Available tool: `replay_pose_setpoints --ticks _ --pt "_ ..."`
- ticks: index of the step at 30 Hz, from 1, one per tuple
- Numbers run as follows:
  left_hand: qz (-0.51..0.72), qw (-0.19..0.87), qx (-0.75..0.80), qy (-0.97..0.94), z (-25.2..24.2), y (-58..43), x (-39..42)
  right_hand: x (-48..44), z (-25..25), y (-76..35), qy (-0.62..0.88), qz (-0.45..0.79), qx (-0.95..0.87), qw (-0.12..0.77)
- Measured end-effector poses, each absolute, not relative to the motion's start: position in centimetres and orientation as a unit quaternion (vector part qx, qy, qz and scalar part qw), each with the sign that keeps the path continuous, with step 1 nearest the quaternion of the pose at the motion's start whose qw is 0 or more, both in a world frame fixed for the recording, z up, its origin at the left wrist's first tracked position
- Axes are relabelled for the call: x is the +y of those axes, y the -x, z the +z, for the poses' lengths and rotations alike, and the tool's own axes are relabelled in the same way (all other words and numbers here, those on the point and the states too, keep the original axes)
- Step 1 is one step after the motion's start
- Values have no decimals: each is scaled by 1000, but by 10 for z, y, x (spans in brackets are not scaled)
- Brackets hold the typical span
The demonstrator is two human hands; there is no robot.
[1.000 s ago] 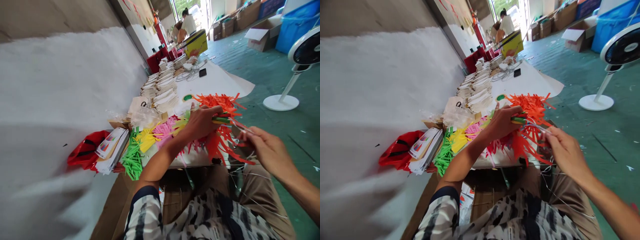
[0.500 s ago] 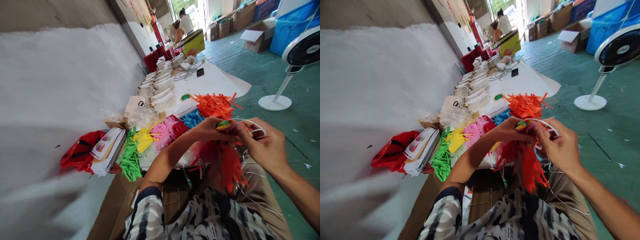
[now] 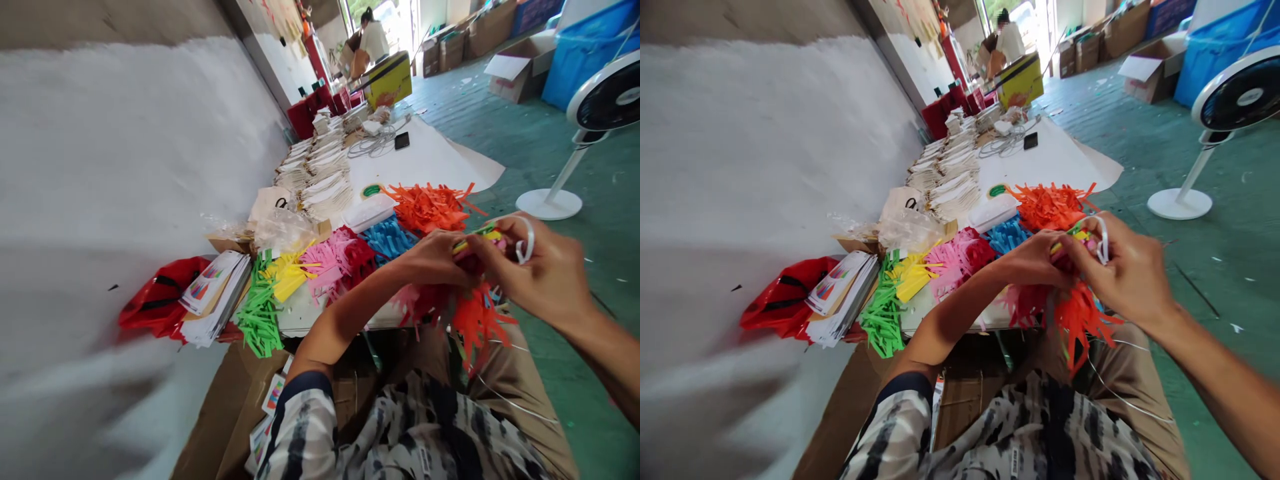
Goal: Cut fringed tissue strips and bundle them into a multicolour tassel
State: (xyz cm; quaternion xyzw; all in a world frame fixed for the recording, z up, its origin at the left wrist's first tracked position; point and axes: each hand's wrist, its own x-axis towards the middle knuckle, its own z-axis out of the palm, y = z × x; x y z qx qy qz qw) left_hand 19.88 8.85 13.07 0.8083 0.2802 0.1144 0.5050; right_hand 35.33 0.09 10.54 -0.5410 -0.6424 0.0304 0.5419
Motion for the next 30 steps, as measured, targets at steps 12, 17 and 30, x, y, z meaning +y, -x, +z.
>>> replay_pose_setpoints --ticks 12,17,30 --pt "79 413 219 -881 166 -99 134 -1 128 -407 509 29 -696 506" --pt "108 438 189 -872 179 -130 123 -5 134 -392 421 114 -783 442" --pt "25 756 284 -590 104 -168 48 -8 125 -378 349 76 -813 460"
